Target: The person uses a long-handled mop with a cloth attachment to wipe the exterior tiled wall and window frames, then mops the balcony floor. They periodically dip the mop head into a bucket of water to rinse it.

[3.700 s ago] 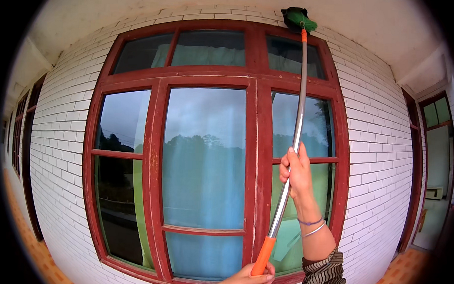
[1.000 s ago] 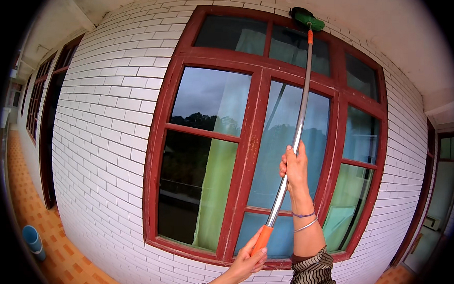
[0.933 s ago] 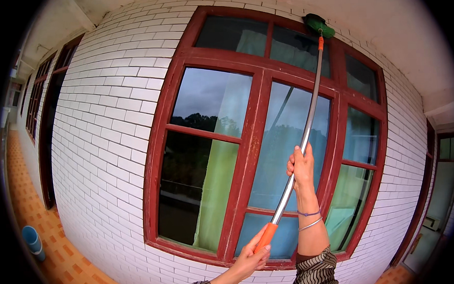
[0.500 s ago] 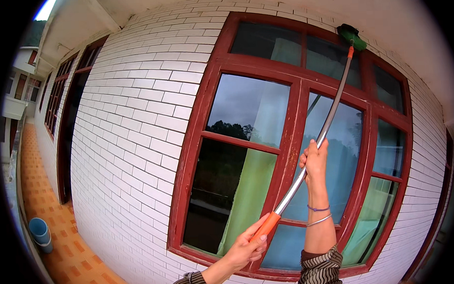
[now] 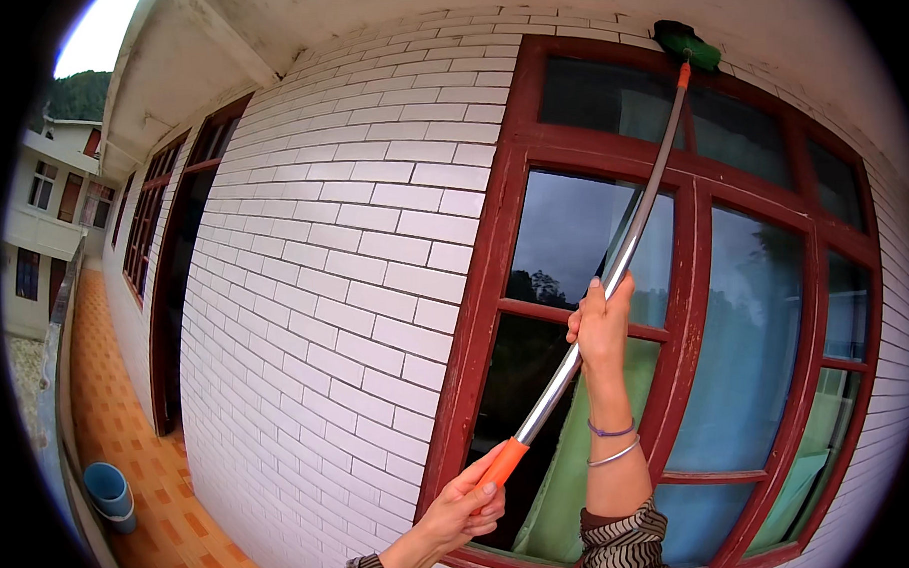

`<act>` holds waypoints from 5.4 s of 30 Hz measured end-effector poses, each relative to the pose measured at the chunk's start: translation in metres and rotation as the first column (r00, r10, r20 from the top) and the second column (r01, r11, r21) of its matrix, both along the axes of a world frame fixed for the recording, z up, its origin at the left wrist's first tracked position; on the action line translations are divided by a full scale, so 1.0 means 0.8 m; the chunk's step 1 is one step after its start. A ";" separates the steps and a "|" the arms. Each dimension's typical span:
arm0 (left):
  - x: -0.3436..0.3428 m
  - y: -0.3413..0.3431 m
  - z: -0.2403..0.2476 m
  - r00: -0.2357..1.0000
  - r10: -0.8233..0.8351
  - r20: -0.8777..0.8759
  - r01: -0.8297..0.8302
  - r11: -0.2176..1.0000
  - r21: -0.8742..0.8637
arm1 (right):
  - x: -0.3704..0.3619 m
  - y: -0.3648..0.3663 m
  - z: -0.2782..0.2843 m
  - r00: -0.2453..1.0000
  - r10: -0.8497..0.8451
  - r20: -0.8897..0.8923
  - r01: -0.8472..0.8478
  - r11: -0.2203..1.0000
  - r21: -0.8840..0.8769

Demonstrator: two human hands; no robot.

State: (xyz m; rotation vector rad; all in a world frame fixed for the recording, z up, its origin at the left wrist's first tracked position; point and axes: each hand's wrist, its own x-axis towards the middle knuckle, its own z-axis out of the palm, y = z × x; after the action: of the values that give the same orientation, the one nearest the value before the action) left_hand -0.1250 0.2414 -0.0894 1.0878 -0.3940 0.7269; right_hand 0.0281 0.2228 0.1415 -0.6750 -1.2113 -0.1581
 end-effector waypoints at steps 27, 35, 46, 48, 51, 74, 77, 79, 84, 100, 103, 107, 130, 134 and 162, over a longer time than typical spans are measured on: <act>-0.397 0.251 0.024 0.982 0.128 0.137 -0.113 0.987 -0.111 | -0.475 0.318 0.055 0.980 0.010 0.197 0.045 0.962 -0.270; -0.470 0.275 -0.053 0.942 0.326 -0.074 -0.331 0.942 -0.059 | -0.537 0.343 -0.032 0.986 0.093 0.137 -0.047 0.950 -0.308; -0.437 0.233 -0.153 0.925 0.349 -0.151 -0.358 0.933 -0.037 | -0.493 0.290 -0.136 0.997 0.069 0.028 -0.057 0.950 -0.308; -0.433 0.221 -0.179 0.931 0.328 -0.160 -0.337 0.941 -0.033 | -0.483 0.276 -0.162 0.994 0.109 0.018 -0.098 0.943 -0.319; -0.434 0.200 -0.251 0.882 0.424 -0.204 -0.441 0.896 -0.046 | -0.476 0.254 -0.222 0.990 0.138 0.010 -0.123 0.913 -0.390; -0.341 0.268 -0.261 0.640 0.752 -0.160 -0.693 0.655 0.302 | -0.362 0.294 -0.106 0.997 -0.074 0.030 0.079 0.967 -0.243; -0.327 0.298 -0.143 0.675 0.730 -0.109 -0.666 0.666 0.334 | -0.329 0.334 0.012 0.977 -0.184 0.107 0.204 0.955 -0.218; -0.313 0.293 -0.065 0.773 0.589 -0.237 -0.509 0.798 0.324 | -0.311 0.317 0.083 0.942 -0.307 0.132 0.328 0.924 -0.194; -0.302 0.300 -0.045 0.810 0.534 -0.242 -0.472 0.839 0.271 | -0.313 0.318 0.109 0.905 -0.402 0.141 0.425 0.875 -0.232; -0.462 0.303 -0.452 0.549 0.697 -0.461 -0.648 0.704 0.292 | -0.488 0.334 -0.348 0.992 0.048 -0.117 -0.095 0.895 -0.437; -0.449 0.280 -0.434 0.539 0.687 -0.488 -0.626 0.714 0.313 | -0.508 0.292 -0.440 0.975 0.030 -0.221 -0.122 0.902 -0.413; -0.457 0.265 -0.424 0.474 0.724 -0.501 -0.654 0.671 0.350 | -0.543 0.242 -0.474 0.888 0.044 -0.457 -0.195 0.938 -0.287; -0.413 0.210 -0.387 0.524 0.734 -0.433 -0.625 0.676 0.390 | -0.405 0.240 -0.307 0.980 0.145 -0.133 -0.183 0.922 -0.341; -0.406 0.213 -0.368 0.526 0.750 -0.402 -0.657 0.658 0.368 | -0.376 0.260 -0.245 0.985 0.138 -0.100 -0.163 0.936 -0.311; -0.410 0.210 -0.384 0.481 0.775 -0.410 -0.691 0.623 0.368 | -0.461 0.252 -0.257 0.973 0.225 -0.048 -0.225 0.891 -0.393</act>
State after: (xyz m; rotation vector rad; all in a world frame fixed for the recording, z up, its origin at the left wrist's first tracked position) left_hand -0.4527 0.4094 -0.3967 1.5751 0.5917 1.1115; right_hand -0.3411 0.4241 -0.0640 -0.8779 -1.3243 0.2923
